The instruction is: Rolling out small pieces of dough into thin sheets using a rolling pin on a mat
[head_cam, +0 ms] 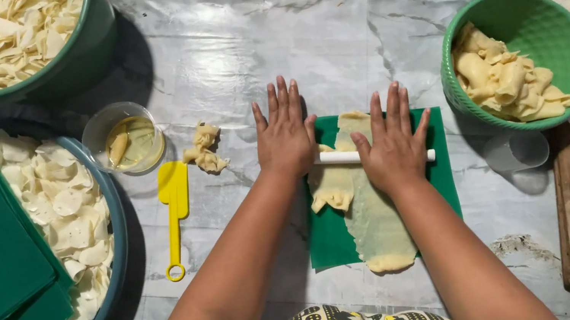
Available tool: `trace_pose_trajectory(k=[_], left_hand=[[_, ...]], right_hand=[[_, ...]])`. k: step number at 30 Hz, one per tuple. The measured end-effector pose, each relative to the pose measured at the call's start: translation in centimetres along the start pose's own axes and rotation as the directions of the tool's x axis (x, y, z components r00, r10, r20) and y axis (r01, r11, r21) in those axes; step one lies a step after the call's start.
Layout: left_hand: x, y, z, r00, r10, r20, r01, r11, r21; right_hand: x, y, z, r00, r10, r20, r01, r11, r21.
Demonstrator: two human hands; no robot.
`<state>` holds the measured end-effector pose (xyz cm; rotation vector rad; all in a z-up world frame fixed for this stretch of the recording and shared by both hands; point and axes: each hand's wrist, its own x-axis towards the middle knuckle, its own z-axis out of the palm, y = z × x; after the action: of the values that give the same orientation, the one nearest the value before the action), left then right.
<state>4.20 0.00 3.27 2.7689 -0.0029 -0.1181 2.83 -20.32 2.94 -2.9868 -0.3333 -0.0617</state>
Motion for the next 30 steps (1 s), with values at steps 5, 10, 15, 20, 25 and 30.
trace_pose_trajectory(k=[5, 10, 15, 20, 25, 30], left_hand=[[-5.0, -0.4, 1.6, 0.987, 0.076, -0.140, -0.074, 0.997, 0.020], [-9.9, -0.7, 2.9, 0.992, 0.106, -0.068, -0.107, 0.994, 0.002], [-12.1, -3.1, 5.0, 0.969, 0.246, -0.025, -0.246, 0.969, 0.007], [-10.9, -3.6, 4.2, 0.923, 0.317, -0.217, -0.317, 0.948, 0.037], [-11.9, -3.8, 6.2, 0.944, 0.271, -0.190, -0.271, 0.962, 0.025], [-9.0, -2.1, 4.4, 0.976, 0.173, -0.132, -0.174, 0.985, 0.010]], right_hand=[[-5.0, -0.4, 0.8, 0.995, -0.041, -0.088, 0.041, 0.999, -0.001], [-10.6, 0.5, 2.4, 0.979, -0.110, -0.174, 0.113, 0.994, 0.009], [-12.8, 5.4, 4.5, 0.969, -0.172, -0.175, 0.179, 0.984, 0.023], [-12.0, 5.7, 2.9, 0.942, -0.224, -0.249, 0.236, 0.972, 0.016], [-14.3, 3.9, 3.0, 0.950, -0.223, -0.217, 0.247, 0.965, 0.087], [-11.0, 0.5, 0.3, 0.998, -0.025, 0.065, 0.026, 1.000, -0.008]])
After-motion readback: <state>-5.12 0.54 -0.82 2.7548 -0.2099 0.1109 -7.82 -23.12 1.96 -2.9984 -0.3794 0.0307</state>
